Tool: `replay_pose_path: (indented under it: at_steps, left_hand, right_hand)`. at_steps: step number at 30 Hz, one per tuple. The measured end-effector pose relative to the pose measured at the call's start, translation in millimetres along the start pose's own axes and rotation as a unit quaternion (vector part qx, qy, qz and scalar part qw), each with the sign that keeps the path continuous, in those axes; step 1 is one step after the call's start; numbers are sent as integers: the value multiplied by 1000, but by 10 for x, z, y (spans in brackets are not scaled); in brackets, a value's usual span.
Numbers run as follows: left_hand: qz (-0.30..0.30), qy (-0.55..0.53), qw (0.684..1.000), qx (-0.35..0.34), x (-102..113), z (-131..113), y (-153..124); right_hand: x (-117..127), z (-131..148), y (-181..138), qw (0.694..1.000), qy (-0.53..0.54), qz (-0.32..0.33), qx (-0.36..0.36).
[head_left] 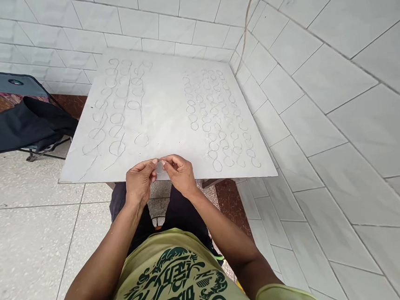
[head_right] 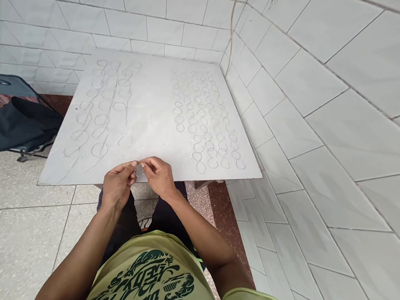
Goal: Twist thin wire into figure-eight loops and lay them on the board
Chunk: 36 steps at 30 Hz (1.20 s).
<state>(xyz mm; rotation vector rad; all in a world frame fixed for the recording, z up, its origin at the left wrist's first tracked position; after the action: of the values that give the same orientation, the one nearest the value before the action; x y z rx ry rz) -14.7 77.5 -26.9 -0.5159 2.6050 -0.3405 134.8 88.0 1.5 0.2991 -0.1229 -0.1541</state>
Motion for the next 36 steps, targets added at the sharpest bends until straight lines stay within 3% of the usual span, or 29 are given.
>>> replay_pose_path:
  at_steps: [11, 14, 20, 27, 31, 36]
  left_hand:
    - [8, 7, 1000, 24, 10, 42, -2]
    - [21, 17, 999, 23, 2, 14, -16]
    - [126, 93, 985, 72, -130, -24, -124]
    - [213, 108, 960, 145, -223, 120, -276]
    - [246, 43, 951, 183, -276, 185, -395]
    - [269, -50, 932, 235, -361, 210, -594]
  right_hand:
    - [15, 32, -21, 998, -45, 50, 3]
    - [36, -7, -8, 995, -30, 89, -31]
    - [47, -97, 97, 968, 54, 192, -154]
    - [-217, -6, 71, 912, 224, 276, -205]
    - [-325, -79, 3, 876, 326, 254, -249]
    - [-338, -121, -20, 886, 339, 203, -240]
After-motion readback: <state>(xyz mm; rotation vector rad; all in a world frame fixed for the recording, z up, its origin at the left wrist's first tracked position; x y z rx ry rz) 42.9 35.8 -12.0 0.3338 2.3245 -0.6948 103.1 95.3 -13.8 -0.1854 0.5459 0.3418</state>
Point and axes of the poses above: each hand's wrist, its own y-axis towards the middle knuckle, its own x-axis out of the back of the hand, z = x × y, the point moved 9 cm from there along y, towards the middle knuckle, and after that the axes turned 8 degrees about -z, right-handed, at the moved point
